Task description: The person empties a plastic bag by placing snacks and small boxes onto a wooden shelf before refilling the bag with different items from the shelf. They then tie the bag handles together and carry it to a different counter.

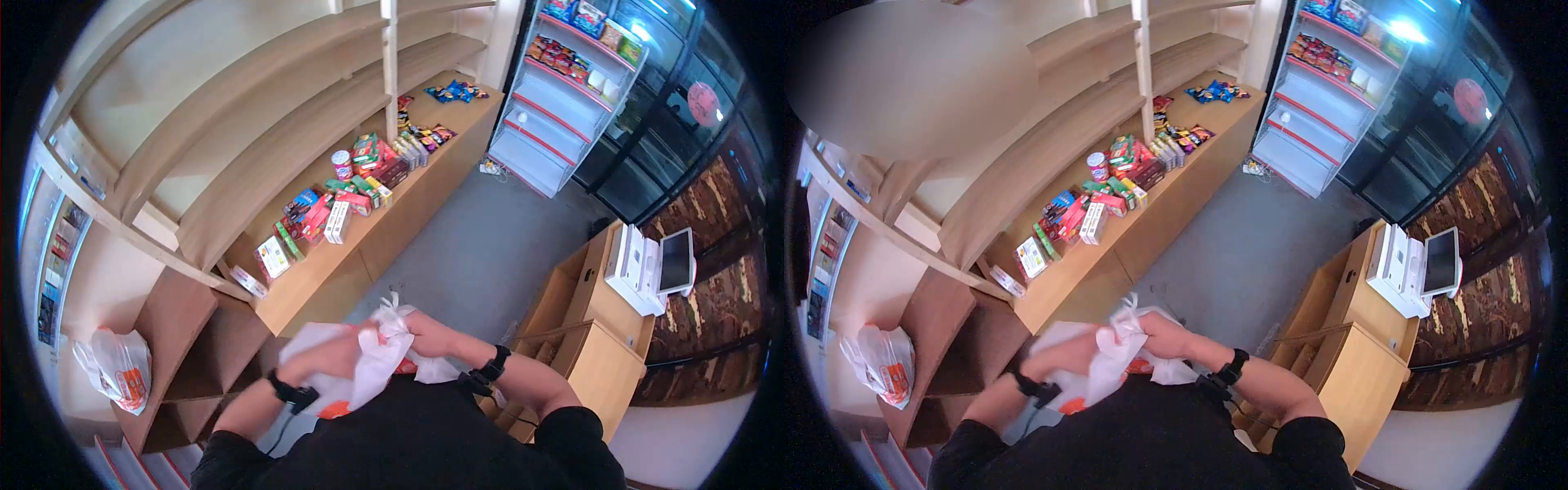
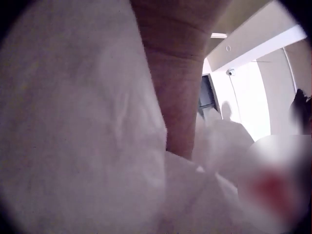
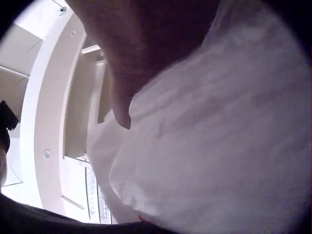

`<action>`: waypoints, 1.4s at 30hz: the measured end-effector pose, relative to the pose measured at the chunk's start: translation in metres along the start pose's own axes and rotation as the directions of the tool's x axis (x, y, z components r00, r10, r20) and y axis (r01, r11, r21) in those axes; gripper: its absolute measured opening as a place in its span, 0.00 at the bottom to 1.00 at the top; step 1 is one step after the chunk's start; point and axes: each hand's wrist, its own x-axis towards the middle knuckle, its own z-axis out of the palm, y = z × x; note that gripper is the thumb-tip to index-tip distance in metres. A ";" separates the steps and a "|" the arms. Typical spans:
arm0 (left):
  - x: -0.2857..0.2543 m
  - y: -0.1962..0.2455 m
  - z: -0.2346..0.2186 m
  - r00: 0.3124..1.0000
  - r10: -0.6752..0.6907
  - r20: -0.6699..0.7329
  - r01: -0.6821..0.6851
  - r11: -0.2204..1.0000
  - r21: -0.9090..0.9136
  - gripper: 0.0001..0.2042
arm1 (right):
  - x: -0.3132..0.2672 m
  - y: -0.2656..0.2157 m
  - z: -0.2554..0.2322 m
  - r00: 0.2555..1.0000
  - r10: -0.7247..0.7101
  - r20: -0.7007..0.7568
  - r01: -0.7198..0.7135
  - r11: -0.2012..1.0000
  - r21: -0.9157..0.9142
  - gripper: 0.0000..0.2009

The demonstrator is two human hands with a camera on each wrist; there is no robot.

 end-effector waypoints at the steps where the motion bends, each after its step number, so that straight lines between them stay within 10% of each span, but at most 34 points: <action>1: 0.019 0.005 0.018 0.998 0.051 -0.030 -0.055 0.989 -0.135 0.34 | -0.007 -0.010 -0.006 1.000 -0.010 -0.008 0.010 0.998 -0.064 0.10; 6: 0.106 0.019 0.019 1.000 -0.013 -0.025 0.008 0.982 -0.190 0.20 | -0.034 -0.041 -0.032 0.926 -0.085 -0.367 0.044 0.992 -0.119 0.13; 10: 0.145 0.048 0.006 0.992 0.100 0.080 -0.104 0.994 0.043 0.17 | -0.077 -0.072 -0.073 0.945 0.196 -0.263 -0.252 0.946 -0.202 0.17; 14: 0.195 0.021 -0.025 0.944 0.126 -0.306 -0.210 0.943 -0.260 0.13 | -0.131 -0.080 -0.116 0.818 -0.054 -0.572 -0.090 0.971 -0.220 0.33; 17: 0.229 0.022 -0.060 0.900 -0.044 -0.434 -0.320 0.609 -0.726 0.15 | -0.138 -0.092 -0.128 0.666 -0.012 -0.746 -0.168 0.972 -0.165 0.56; 20: 0.242 0.050 -0.051 0.983 -0.042 -0.177 -0.151 0.355 -0.923 0.18 | -0.111 -0.076 -0.132 0.664 -0.064 -0.745 -0.349 0.855 -0.385 0.59; 24: 0.261 -0.025 -0.009 0.873 0.487 0.014 -0.461 0.834 -0.303 0.25 | -0.062 -0.016 -0.131 0.758 0.349 -0.551 -0.513 0.840 -0.174 0.43; 26: 0.239 -0.022 -0.041 0.893 0.301 0.335 -0.106 0.864 -0.492 0.26 | -0.042 -0.003 -0.115 0.850 0.219 -0.479 -0.320 0.937 -0.139 0.38; 32: 0.245 -0.063 -0.133 0.677 0.067 0.733 0.072 0.985 -0.157 0.32 | -0.005 0.048 -0.072 0.798 0.436 -0.416 -0.420 0.897 0.135 0.35; 35: 0.263 -0.035 -0.192 0.694 -0.060 0.718 -0.048 0.990 0.129 0.33 | 0.003 0.067 -0.062 0.736 0.471 -0.486 -0.419 0.881 0.220 0.35; 38: 0.289 -0.057 -0.213 0.869 0.383 0.314 -0.379 0.922 -0.076 0.41 | 0.002 0.076 -0.056 0.643 0.519 -0.564 -0.480 0.846 0.231 0.34; 42: 0.301 0.002 -0.205 0.585 0.671 0.455 -0.774 0.629 0.067 0.54 | 0.019 0.041 -0.087 0.545 0.427 -0.721 -0.541 0.837 0.086 0.24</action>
